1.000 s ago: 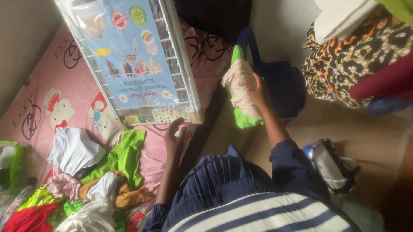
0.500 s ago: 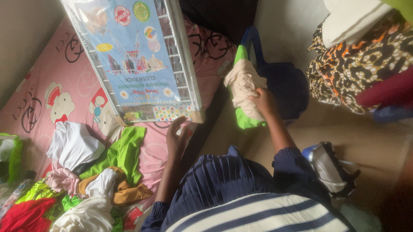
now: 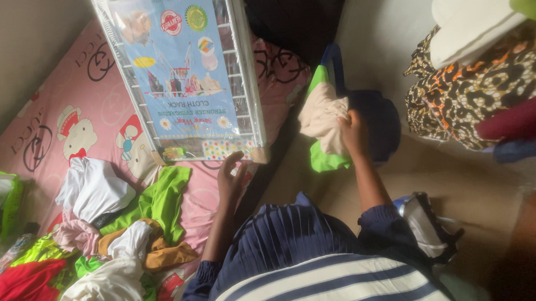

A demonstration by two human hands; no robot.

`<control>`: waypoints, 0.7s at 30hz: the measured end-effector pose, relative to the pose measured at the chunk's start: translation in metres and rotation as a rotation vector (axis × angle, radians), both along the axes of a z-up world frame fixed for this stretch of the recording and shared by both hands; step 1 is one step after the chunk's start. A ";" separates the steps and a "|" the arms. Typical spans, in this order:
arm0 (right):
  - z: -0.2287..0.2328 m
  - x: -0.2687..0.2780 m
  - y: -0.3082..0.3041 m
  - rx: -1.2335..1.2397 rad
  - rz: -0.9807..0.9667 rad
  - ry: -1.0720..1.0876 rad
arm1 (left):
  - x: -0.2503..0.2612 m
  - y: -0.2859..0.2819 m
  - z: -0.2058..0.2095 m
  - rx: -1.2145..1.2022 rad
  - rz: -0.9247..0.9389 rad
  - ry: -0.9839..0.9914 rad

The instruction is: The person picks up several garments from a table, folds them individually by hand, and places them onto a bed before picking up a folded drying rack and moving it against a wall.

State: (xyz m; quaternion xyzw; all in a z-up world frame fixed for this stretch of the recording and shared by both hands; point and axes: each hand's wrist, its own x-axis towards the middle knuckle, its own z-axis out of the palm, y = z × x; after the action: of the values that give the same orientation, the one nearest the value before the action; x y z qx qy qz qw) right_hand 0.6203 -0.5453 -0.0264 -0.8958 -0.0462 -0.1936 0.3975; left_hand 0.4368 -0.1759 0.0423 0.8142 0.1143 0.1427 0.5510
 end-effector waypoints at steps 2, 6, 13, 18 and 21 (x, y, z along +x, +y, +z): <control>0.023 -0.001 0.005 0.120 -0.039 0.152 | 0.000 0.003 0.000 -0.022 -0.006 0.006; 0.064 -0.012 0.016 0.261 -0.023 0.070 | 0.002 0.009 0.003 -0.018 -0.027 -0.005; 0.121 -0.032 0.044 0.693 0.054 -0.001 | 0.007 0.008 0.016 -0.038 -0.074 -0.012; 0.210 -0.066 0.065 0.534 -0.055 0.071 | 0.008 0.000 0.030 -0.054 -0.118 -0.003; 0.261 -0.090 0.073 0.134 -0.340 0.322 | 0.009 -0.003 0.036 -0.013 -0.147 -0.006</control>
State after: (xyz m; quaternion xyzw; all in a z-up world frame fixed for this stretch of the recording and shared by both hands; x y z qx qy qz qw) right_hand 0.5302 -0.4723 0.2344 -0.8817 0.1824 -0.1150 0.4198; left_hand 0.4456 -0.1789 0.0787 0.8165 0.0535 0.1035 0.5655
